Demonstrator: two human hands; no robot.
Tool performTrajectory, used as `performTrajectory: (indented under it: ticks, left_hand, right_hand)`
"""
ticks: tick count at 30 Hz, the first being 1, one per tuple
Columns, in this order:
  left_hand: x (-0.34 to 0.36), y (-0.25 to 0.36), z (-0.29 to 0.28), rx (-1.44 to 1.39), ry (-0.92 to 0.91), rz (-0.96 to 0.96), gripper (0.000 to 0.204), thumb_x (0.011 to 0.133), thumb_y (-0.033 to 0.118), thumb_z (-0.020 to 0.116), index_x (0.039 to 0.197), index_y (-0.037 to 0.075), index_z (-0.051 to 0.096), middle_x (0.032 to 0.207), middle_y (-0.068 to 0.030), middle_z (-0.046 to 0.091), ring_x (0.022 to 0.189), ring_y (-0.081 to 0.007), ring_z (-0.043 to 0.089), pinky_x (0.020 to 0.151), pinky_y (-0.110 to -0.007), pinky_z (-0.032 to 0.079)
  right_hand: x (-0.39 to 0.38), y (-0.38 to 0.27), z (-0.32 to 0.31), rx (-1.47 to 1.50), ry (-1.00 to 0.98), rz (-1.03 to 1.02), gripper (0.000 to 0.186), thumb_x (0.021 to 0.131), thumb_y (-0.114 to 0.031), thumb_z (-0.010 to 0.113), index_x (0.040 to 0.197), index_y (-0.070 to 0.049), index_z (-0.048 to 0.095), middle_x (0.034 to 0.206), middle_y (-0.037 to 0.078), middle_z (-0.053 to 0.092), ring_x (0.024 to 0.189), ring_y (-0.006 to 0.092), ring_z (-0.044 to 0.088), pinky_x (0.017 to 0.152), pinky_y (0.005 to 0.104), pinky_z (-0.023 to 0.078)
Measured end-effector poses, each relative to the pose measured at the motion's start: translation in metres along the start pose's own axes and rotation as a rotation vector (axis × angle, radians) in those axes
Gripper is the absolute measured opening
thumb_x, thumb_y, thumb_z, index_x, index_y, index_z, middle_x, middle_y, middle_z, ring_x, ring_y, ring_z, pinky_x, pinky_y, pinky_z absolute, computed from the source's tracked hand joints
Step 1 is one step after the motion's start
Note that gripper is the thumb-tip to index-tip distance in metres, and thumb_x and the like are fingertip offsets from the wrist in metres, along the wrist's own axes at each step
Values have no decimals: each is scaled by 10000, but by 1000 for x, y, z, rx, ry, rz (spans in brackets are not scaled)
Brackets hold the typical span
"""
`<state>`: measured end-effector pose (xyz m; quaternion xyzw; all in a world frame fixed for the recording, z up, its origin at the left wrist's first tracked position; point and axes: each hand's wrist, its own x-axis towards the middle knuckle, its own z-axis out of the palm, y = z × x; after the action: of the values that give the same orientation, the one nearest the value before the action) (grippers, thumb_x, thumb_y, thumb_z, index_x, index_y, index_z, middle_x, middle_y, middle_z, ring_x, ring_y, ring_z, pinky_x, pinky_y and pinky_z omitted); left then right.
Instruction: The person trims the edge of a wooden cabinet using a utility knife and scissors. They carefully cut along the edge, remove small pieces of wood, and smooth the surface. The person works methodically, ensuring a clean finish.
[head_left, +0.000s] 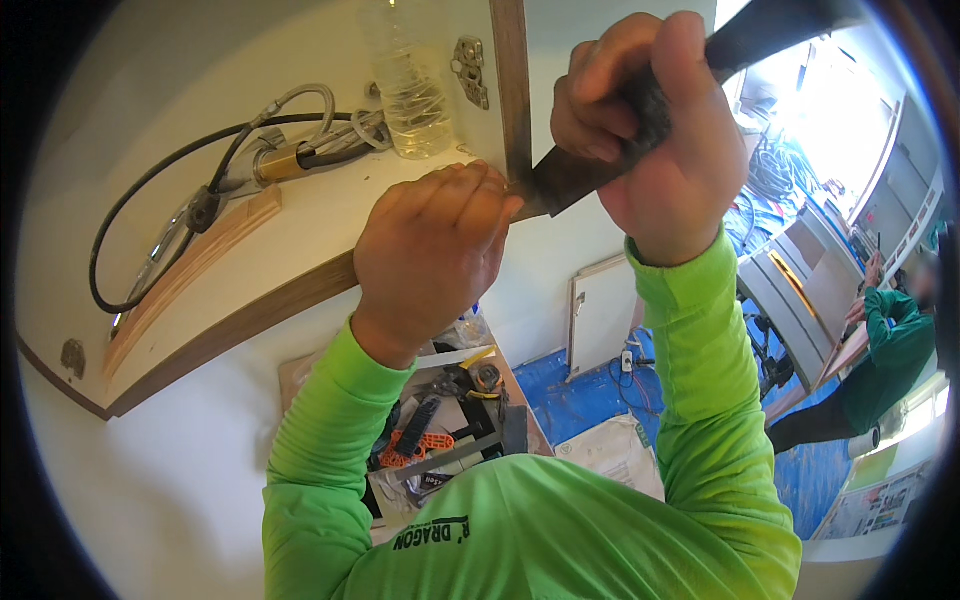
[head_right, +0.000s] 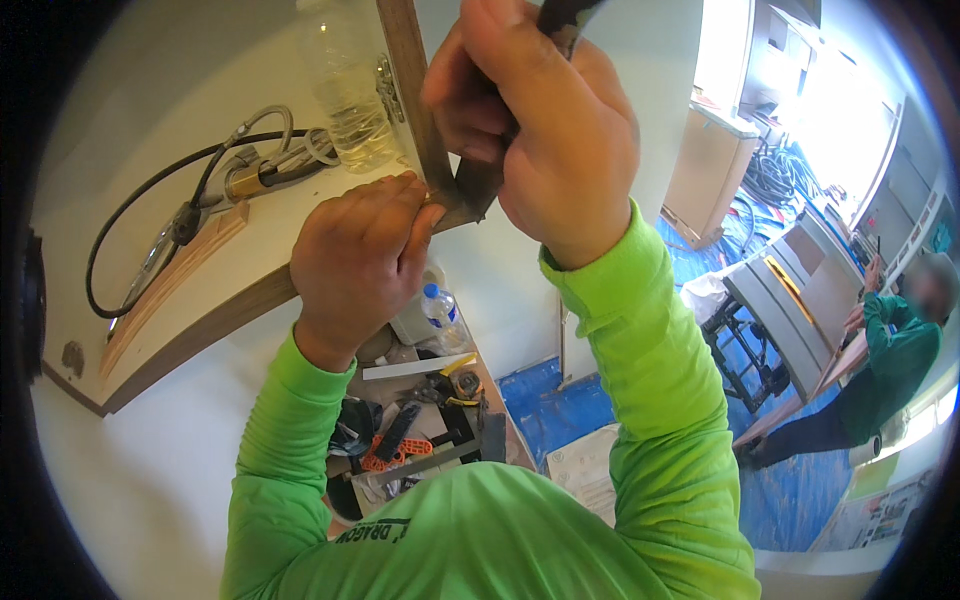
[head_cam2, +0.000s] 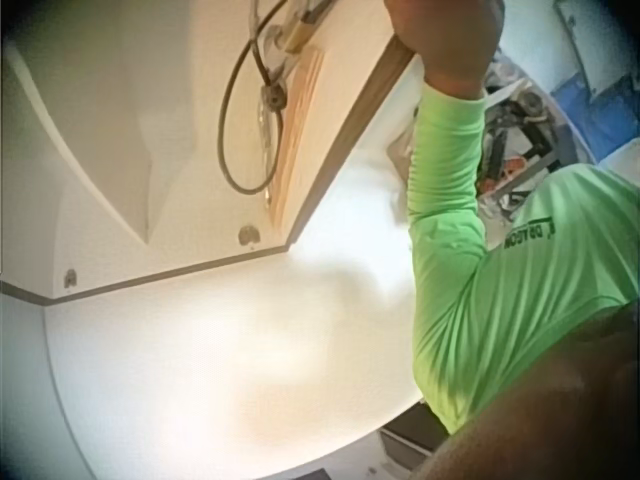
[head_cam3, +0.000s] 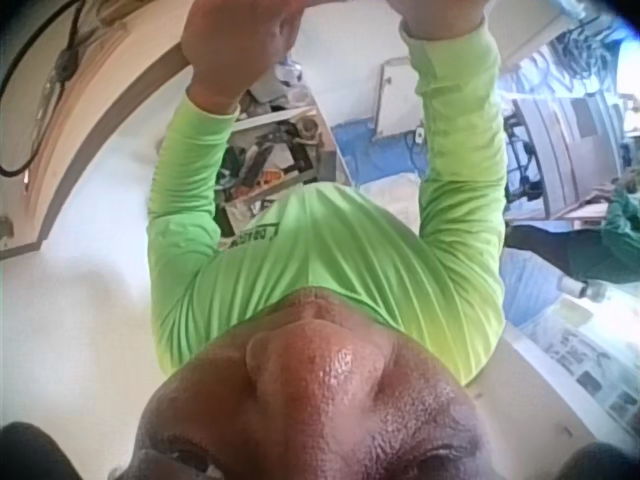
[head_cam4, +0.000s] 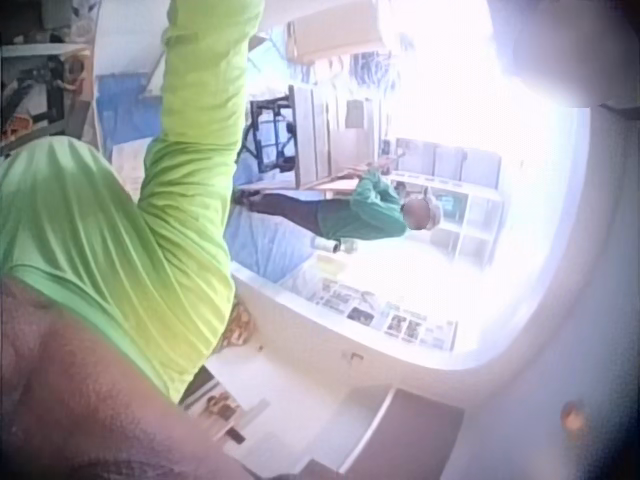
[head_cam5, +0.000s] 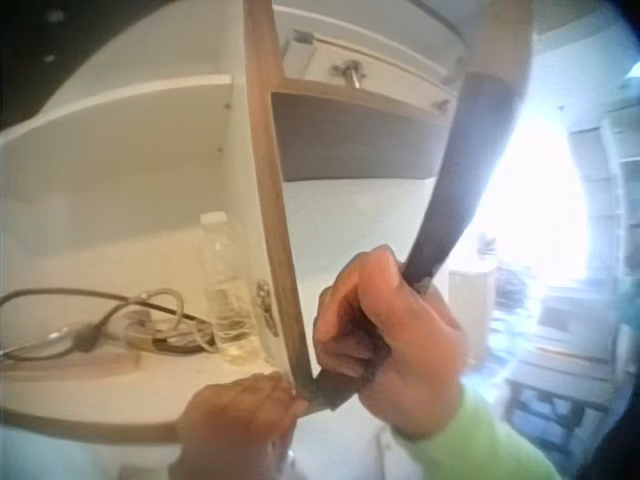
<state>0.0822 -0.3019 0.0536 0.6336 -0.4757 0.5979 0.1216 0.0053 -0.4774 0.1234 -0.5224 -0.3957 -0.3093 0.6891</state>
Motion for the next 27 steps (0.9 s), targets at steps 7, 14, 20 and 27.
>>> performTrajectory:
  ticks: [7, 14, 20, 27]
  left_hand:
    - [-1, 0, 1, -17, -25, -14, 310, 862, 256, 799, 1077, 129, 616, 1021, -19, 708, 900, -200, 709, 723, -352, 526]
    - [0, -1, 3, -61, -24, -53, 245, 850, 248, 801, 1019, 106, 694, 983, -26, 747, 853, -216, 720, 715, -352, 536]
    - [4, 0, 1, -73, -76, -85, 216, 862, 252, 784, 987, 85, 728, 966, -45, 759, 839, -225, 725, 711, -354, 547]
    - [7, 1, -2, -57, -121, -92, 193, 871, 248, 772, 968, 87, 727, 955, -42, 760, 838, -214, 727, 711, -344, 551]
  right_hand:
    - [2, -8, 20, -124, 252, 129, 617, 1044, -591, 512, 772, -39, 557, 581, 1, 399, 509, 109, 381, 493, 268, 283]
    - [4, -15, 27, -12, 364, 197, 598, 1013, -588, 587, 735, -61, 538, 574, -13, 403, 483, 90, 353, 464, 252, 251]
    - [11, -15, 30, -32, 485, 257, 580, 996, -576, 627, 725, -72, 538, 568, -26, 398, 472, 80, 344, 456, 252, 247]
    - [11, -10, 30, -128, 401, 205, 566, 985, -573, 645, 734, -75, 556, 580, -28, 430, 474, 77, 367, 463, 248, 262]
